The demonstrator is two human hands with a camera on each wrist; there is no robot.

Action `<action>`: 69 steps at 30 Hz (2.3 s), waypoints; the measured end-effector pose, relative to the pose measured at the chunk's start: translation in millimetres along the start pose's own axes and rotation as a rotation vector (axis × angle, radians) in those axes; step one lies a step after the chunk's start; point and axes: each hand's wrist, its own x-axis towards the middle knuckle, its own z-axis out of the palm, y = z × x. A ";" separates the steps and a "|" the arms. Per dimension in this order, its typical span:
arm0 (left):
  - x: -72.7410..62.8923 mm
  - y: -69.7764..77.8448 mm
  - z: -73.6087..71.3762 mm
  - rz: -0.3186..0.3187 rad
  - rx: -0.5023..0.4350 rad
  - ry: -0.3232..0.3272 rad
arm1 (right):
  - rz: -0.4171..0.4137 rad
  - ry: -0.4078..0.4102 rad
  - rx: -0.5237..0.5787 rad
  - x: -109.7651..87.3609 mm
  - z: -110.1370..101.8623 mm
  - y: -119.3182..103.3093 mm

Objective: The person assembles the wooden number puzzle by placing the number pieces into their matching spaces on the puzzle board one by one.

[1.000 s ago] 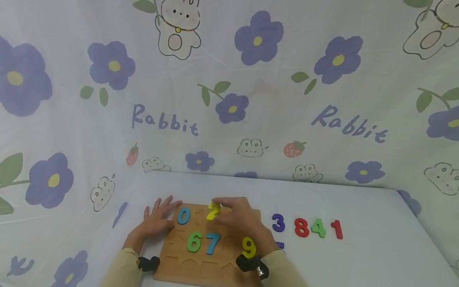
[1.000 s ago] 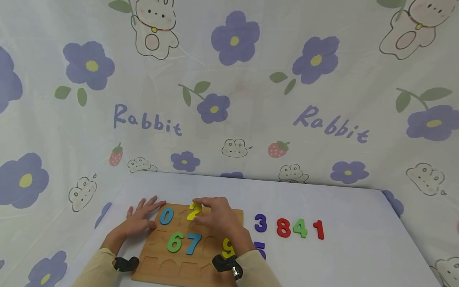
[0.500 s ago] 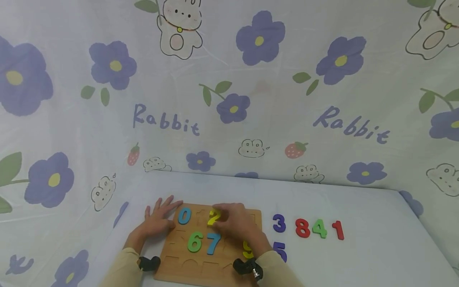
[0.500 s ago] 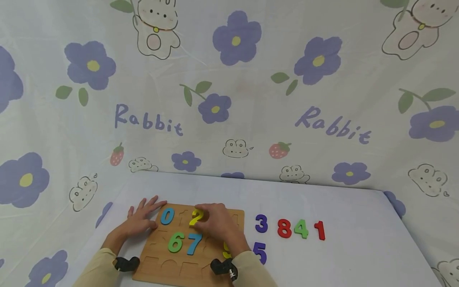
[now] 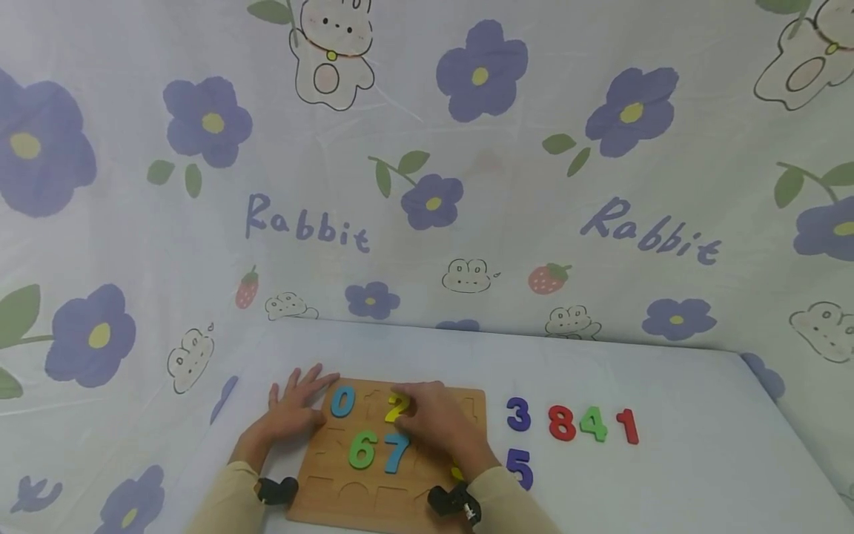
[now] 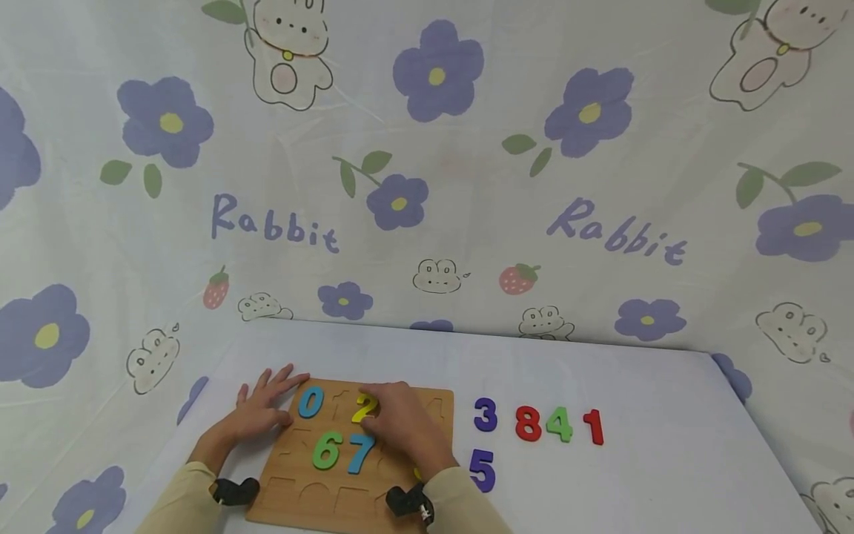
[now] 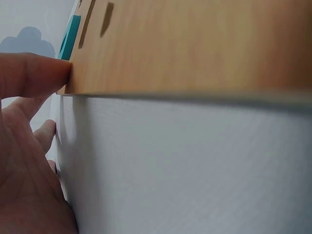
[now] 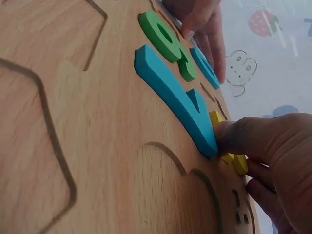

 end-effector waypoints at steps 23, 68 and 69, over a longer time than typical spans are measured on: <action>0.2 0.2 0.6 -0.004 0.006 -0.002 | -0.033 0.170 0.111 -65.5 -109.0 -10.7; -0.7 0.8 -0.4 0.000 -0.007 0.001 | 0.184 0.044 0.150 -187.9 -103.9 105.0; -0.8 0.4 -0.2 0.004 -0.010 0.004 | 0.188 0.043 0.148 -187.1 -101.6 106.8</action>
